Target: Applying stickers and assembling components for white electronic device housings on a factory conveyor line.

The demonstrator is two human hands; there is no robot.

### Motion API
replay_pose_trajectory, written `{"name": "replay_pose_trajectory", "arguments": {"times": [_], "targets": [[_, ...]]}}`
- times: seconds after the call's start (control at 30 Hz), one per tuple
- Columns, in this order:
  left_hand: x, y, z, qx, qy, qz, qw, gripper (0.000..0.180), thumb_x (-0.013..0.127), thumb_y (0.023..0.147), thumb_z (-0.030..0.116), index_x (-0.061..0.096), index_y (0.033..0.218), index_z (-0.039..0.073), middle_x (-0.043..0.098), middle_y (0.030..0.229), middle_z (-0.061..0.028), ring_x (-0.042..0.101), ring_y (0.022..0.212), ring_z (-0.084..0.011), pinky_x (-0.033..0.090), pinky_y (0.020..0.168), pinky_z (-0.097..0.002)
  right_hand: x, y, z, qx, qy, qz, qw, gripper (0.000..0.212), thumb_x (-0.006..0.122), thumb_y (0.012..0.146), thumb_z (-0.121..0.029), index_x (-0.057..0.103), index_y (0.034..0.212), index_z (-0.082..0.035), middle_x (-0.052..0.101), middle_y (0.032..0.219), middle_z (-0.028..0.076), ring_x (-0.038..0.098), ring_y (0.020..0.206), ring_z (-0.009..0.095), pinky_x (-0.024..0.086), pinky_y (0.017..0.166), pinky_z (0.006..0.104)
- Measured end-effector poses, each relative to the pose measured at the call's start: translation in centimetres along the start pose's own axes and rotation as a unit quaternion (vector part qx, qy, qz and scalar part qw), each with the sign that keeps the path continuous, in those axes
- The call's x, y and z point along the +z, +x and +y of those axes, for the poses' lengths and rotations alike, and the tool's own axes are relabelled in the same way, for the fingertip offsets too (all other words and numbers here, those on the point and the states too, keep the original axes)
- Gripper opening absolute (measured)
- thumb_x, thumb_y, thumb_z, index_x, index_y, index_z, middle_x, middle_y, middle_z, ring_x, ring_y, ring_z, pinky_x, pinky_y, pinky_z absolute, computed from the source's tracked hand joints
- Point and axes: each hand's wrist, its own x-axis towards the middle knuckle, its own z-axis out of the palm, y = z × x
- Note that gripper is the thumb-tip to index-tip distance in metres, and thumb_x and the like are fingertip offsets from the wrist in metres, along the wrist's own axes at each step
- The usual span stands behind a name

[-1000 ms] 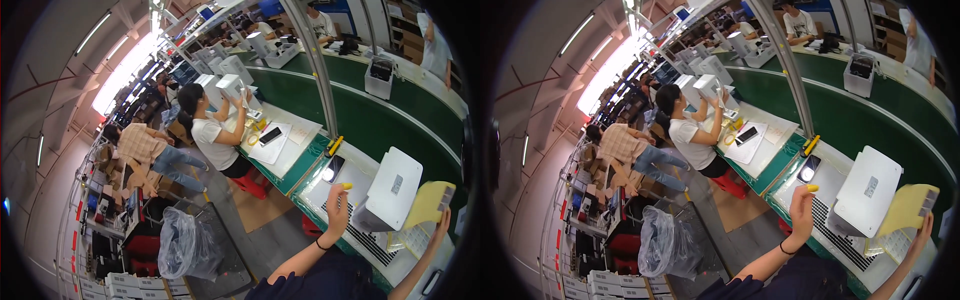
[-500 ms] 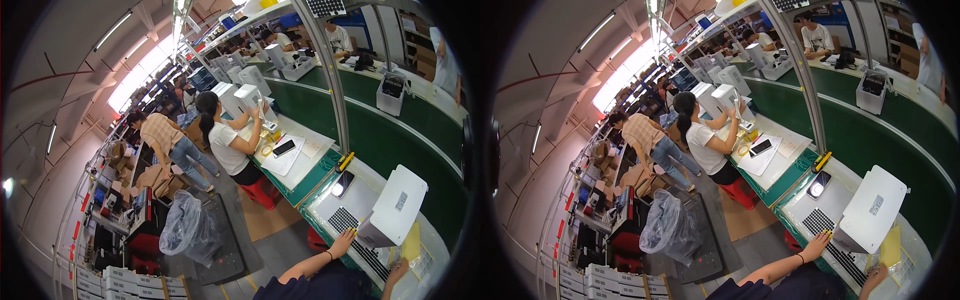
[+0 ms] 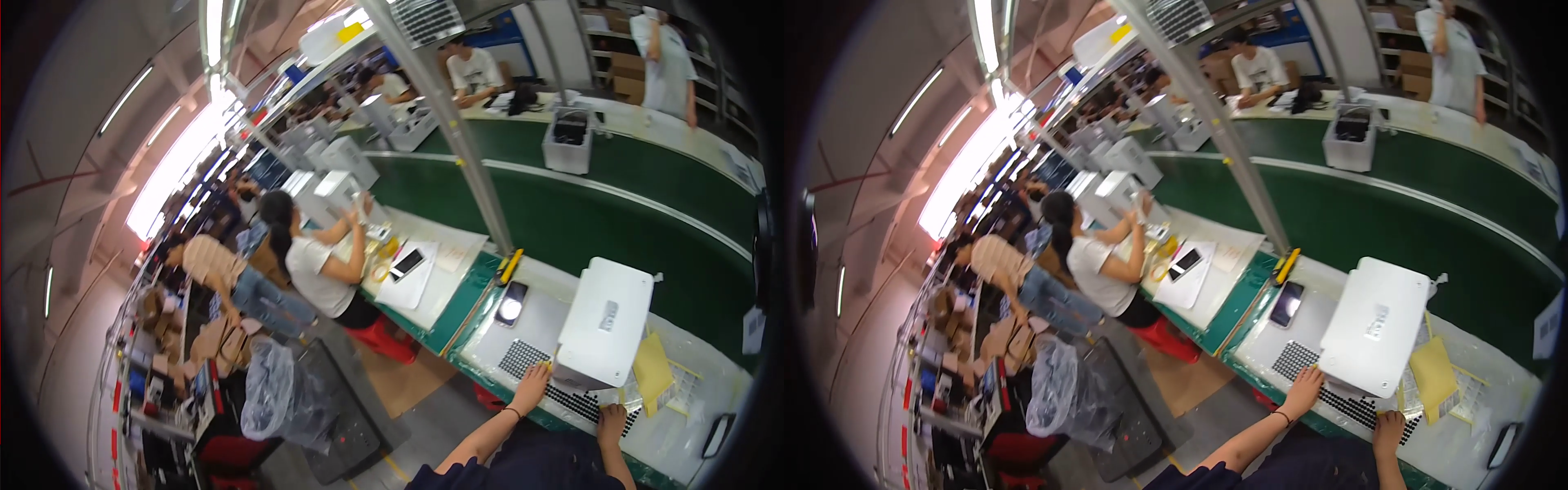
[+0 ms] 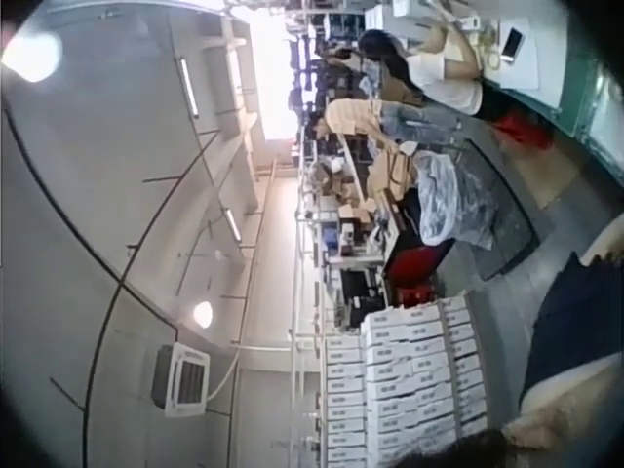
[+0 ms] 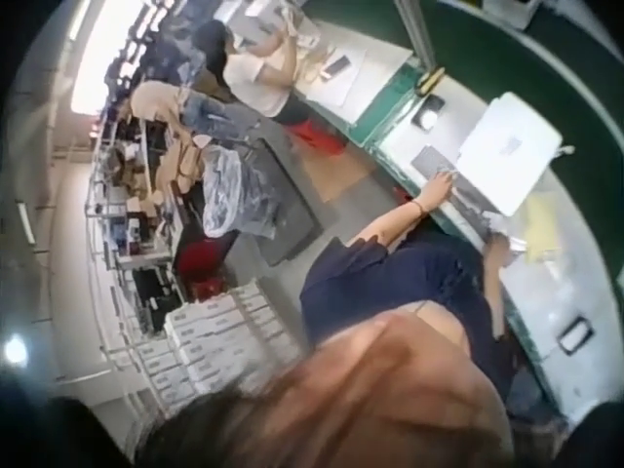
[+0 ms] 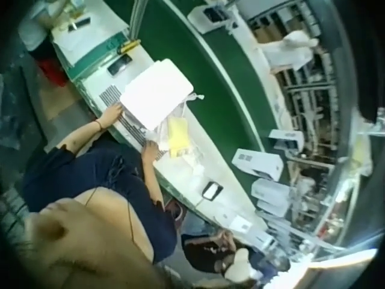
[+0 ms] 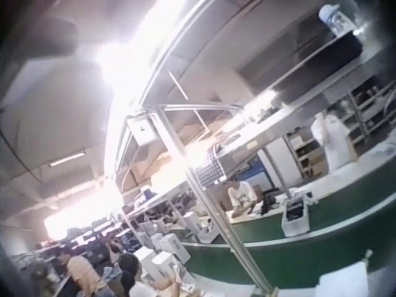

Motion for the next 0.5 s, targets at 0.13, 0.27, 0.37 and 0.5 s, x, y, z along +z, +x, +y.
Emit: {"name": "replay_pose_trajectory", "arguments": {"times": [0.13,0.27,0.37,0.5], "targets": [[-0.6,1.0,-0.4,0.029,0.072,-0.055,0.995,0.045,0.051,0.08,0.01,0.05,0.124,-0.001,0.049,0.125,-0.0123,0.043,0.122,-0.0276,0.031,0.106,-0.042,-0.5,0.6,-0.1,0.015,-0.013,0.01,1.0,0.01,0.067,0.064,-0.006,0.063,0.074,-0.005,0.055,0.079,0.008,0.052,0.083,0.029,0.042,0.08,0.0424],[0.2,1.8,-1.8,0.073,0.057,-0.031,0.995,0.027,0.052,0.079,0.011,0.058,0.104,0.002,0.055,0.108,-0.0116,0.048,0.112,-0.0275,0.036,0.102,-0.0408,0.2,0.8,0.6,0.019,-0.012,-0.013,1.0,0.009,0.07,0.063,-0.011,0.065,0.07,-0.009,0.056,0.076,0.008,0.054,0.082,0.028,0.043,0.077,0.0416],[-0.6,3.5,-1.1,0.044,0.05,-0.126,0.99,0.024,0.052,0.079,0.012,0.061,0.1,0.002,0.059,0.108,-0.0141,0.052,0.108,-0.0282,0.038,0.099,-0.0421,-0.3,1.0,0.9,0.031,-0.001,-0.032,0.999,0.008,0.069,0.065,-0.011,0.065,0.072,-0.009,0.058,0.077,0.007,0.054,0.084,0.027,0.043,0.079,0.0396],[1.2,3.0,-2.5,0.086,0.074,-0.075,0.991,0.031,0.052,0.078,0.01,0.061,0.106,-0.001,0.06,0.112,-0.0168,0.054,0.109,-0.0299,0.039,0.098,-0.0426,-0.2,1.7,0.7,0.023,-0.021,-0.055,0.998,0.01,0.068,0.069,-0.015,0.065,0.076,-0.009,0.06,0.079,0.006,0.055,0.085,0.026,0.043,0.08,0.039]]}}
